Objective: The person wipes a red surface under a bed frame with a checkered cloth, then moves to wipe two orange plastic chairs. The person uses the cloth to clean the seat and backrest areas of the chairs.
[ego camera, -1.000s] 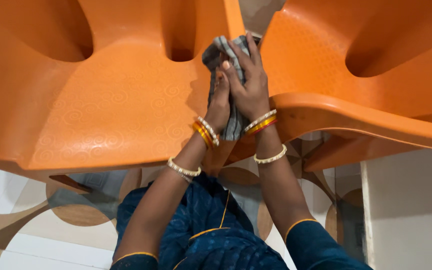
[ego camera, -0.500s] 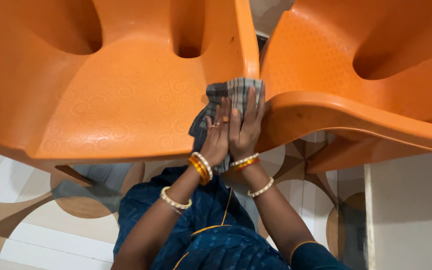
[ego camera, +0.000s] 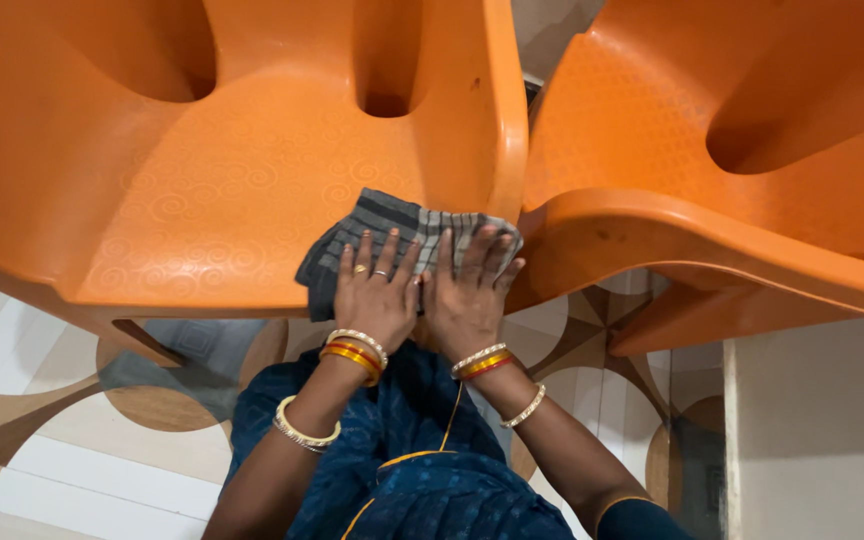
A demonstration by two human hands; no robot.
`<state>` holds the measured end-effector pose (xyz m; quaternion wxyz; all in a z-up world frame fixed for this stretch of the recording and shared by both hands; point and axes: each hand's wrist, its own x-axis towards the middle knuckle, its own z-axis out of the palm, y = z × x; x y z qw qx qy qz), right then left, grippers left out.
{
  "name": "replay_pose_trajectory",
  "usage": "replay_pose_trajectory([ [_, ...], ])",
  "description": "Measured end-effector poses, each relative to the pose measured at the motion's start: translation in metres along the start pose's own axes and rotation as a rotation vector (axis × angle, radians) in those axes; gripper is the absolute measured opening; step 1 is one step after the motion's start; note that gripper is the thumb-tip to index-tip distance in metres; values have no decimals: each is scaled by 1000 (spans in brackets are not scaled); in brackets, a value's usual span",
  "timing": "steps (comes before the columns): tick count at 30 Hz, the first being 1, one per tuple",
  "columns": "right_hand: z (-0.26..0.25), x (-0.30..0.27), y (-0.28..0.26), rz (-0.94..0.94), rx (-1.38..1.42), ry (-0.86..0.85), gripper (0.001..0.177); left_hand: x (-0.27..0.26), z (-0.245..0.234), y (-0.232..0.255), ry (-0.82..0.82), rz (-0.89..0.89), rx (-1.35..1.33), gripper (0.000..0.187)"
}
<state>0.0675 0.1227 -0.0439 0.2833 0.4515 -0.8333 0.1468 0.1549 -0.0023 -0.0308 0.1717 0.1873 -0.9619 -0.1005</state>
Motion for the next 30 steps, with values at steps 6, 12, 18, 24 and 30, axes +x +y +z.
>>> replay_pose_trajectory([
  [6, -7, 13, -32, -89, -19, -166, 52, -12, -16, -30, 58, -92, 27, 50],
  [12, -21, 20, -53, -98, 27, -186, 54, -18, -26, -45, 75, -97, 41, 48],
  [18, -43, 24, -55, -83, 137, -256, 44, -16, -32, -57, 56, -76, 50, 50],
  [24, -25, 31, -54, -58, 180, -456, 55, -12, -30, -73, -23, -79, 67, 51],
  [30, 45, 89, -55, -123, 298, -644, 68, 18, -29, -114, -250, -224, 127, 58],
])
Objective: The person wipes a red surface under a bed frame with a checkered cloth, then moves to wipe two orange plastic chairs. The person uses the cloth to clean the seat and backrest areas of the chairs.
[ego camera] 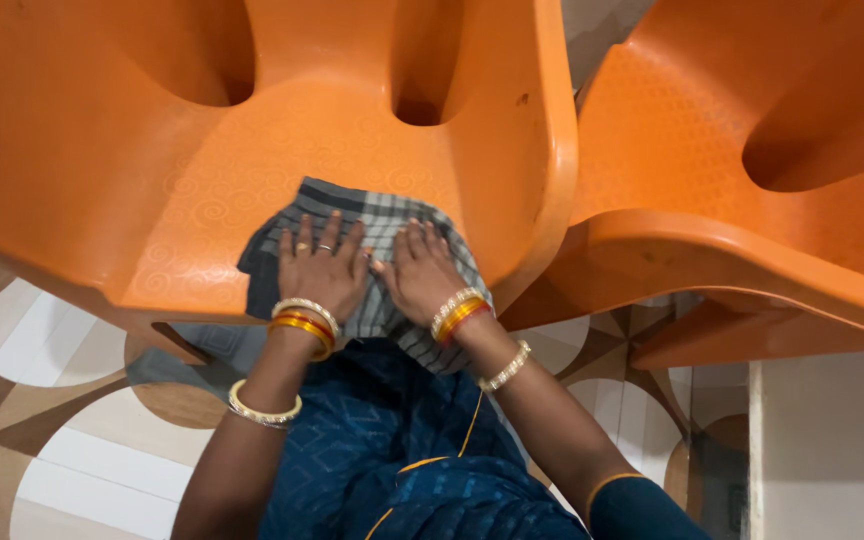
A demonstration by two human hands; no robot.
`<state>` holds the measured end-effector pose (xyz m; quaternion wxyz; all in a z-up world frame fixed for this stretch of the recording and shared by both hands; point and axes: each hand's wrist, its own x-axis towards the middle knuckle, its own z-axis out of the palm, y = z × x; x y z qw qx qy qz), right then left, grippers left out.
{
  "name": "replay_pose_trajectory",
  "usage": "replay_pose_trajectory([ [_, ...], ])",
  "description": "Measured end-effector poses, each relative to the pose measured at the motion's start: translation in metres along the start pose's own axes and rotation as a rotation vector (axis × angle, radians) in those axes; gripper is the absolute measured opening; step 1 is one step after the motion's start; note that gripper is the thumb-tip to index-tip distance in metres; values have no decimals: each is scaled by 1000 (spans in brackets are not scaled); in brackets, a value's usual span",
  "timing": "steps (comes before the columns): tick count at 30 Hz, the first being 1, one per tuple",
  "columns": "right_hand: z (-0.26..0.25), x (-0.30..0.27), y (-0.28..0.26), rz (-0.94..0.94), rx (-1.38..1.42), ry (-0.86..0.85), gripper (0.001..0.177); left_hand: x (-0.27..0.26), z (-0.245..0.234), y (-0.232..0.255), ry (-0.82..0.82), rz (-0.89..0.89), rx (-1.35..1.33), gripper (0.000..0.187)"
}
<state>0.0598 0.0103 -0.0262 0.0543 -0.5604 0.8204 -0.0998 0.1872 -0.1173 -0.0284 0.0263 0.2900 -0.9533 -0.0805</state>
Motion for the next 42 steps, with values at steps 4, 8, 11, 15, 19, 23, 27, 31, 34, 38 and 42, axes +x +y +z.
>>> replay_pose_trajectory([
  [4, -9, 45, -16, 16, 136, -65, 65, 22, -17, -24, -105, -151, 18, 62],
  [8, -9, 18, -46, 213, -62, -91, 58, 20, -27, -24, -194, -212, -17, 59],
  [11, -6, -8, -43, 219, -38, -64, 64, 14, -21, -16, -151, -158, 45, 58],
  [15, -6, -2, -23, 230, 6, -28, 69, 22, -14, -3, -142, -47, 79, 60],
  [19, -6, 31, -7, 311, 28, -155, 68, 48, -17, 0, -377, -112, -15, 61],
  [23, 3, 79, -2, 312, -62, -211, 68, 81, -24, -15, -415, -161, -56, 59],
  [27, 9, 123, -8, 256, -88, -253, 69, 98, -27, -38, -394, -233, -32, 60],
  [31, 20, 135, -31, 170, -77, -263, 69, 84, -27, -68, -354, -256, 5, 59],
  [34, 22, 119, -49, 49, -26, -259, 67, 56, -29, -86, -349, -237, 21, 60],
  [38, 17, 58, -64, -96, 5, -132, 65, -7, -24, -81, -127, -173, 22, 57],
  [42, -7, -9, -54, -47, 6, 11, 64, -45, -18, -34, 31, -79, 54, 58],
])
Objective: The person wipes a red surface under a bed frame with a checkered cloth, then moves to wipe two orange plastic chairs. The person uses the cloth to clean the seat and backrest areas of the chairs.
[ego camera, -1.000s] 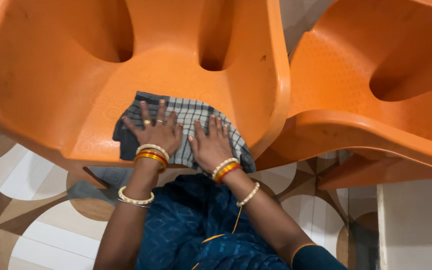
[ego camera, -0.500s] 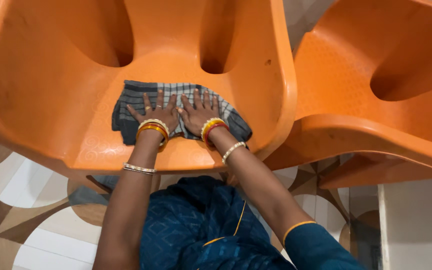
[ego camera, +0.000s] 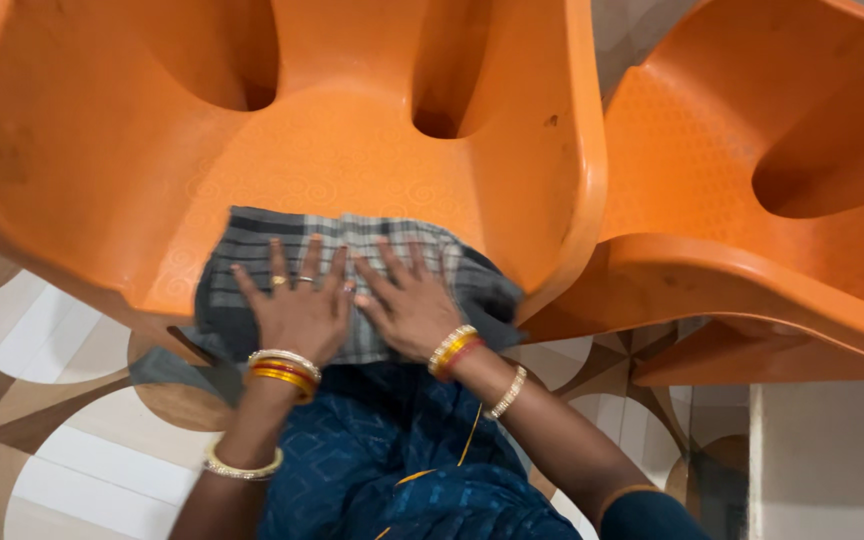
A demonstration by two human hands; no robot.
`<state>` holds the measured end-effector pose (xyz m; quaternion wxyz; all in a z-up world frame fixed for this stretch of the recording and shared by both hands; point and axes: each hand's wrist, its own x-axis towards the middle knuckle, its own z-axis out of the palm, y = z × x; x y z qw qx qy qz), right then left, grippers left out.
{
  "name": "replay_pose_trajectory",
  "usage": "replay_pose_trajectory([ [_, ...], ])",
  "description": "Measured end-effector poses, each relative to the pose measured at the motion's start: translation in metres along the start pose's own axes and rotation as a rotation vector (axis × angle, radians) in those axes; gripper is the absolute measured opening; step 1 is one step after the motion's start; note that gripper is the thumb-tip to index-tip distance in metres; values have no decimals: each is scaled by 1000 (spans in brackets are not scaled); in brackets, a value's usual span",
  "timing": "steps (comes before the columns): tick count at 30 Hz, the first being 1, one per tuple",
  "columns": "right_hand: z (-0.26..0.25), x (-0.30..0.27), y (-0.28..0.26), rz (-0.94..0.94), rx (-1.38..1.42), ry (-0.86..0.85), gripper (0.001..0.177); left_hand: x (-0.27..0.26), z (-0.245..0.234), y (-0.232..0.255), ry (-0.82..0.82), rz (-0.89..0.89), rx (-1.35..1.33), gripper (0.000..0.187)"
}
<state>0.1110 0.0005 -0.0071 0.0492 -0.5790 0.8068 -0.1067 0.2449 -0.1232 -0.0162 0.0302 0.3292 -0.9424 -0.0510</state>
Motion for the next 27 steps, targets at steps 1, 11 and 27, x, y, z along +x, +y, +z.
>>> replay_pose_trajectory([
  [1, -6, -9, 5, 43, -8, 18, 64, -3, 0, 12, 29, 26, 18, 58],
  [11, 9, 60, 64, 259, -120, -193, 70, 107, -9, 34, -458, 104, -22, 62],
  [27, 15, 99, -3, 123, -3, -304, 74, 67, 5, -46, -174, -25, -13, 57],
])
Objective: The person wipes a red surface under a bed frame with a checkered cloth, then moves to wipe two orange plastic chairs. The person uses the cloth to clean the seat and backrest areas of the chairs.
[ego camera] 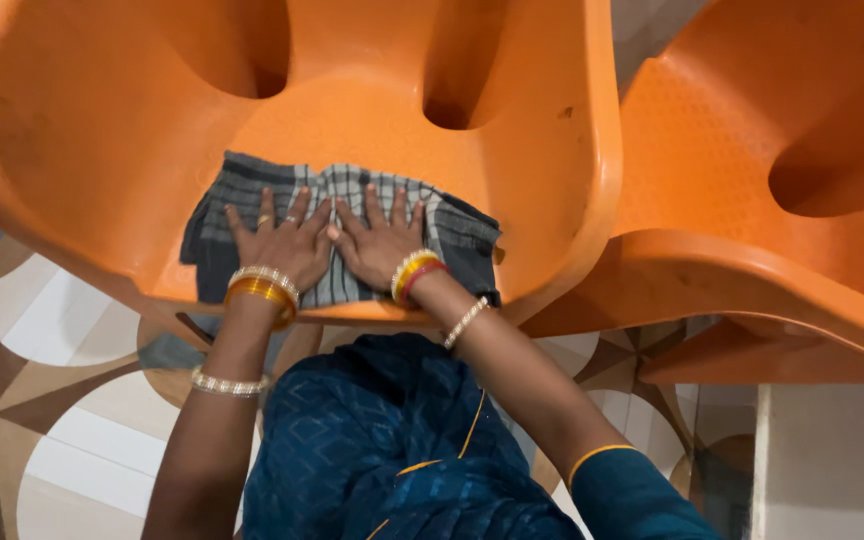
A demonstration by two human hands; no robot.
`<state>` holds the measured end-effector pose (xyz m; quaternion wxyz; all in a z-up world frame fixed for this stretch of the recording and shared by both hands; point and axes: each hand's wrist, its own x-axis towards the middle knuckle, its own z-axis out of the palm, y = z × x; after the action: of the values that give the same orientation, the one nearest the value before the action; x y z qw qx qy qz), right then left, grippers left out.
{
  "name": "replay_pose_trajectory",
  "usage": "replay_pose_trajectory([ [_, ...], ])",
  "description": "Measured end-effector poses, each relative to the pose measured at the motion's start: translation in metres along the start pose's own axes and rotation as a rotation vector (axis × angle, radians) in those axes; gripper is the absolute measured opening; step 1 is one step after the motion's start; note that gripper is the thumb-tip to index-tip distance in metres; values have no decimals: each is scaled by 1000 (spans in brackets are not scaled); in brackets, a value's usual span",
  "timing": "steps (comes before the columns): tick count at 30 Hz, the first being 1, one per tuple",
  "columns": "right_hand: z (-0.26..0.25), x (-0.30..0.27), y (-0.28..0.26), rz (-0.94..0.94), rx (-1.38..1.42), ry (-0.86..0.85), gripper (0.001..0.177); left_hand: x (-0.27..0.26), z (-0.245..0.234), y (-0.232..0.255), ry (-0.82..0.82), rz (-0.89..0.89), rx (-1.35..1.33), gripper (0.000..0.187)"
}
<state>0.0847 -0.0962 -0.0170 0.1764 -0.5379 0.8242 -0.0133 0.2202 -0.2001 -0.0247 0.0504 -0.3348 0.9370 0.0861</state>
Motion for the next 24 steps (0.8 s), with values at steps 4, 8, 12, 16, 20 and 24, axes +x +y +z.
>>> replay_pose_trajectory([
  [4, 17, -56, 2, -161, -27, 224, 71, -59, 12, 20, 271, 51, 32, 58],
  [8, 20, -101, 26, -139, -8, 358, 67, -76, 12, 60, 300, 83, -9, 57],
  [12, 15, -100, 40, 34, 17, 307, 64, -43, 0, 79, 85, 167, -5, 60],
  [16, 2, -65, 49, 213, 60, 138, 68, 15, -13, 76, -231, 226, 7, 61],
  [20, -10, -17, 46, 330, 18, 22, 73, 66, -14, 60, -283, 235, 38, 60],
  [24, -25, 31, 31, 343, 11, -23, 73, 102, -16, 30, -280, 197, 54, 61],
])
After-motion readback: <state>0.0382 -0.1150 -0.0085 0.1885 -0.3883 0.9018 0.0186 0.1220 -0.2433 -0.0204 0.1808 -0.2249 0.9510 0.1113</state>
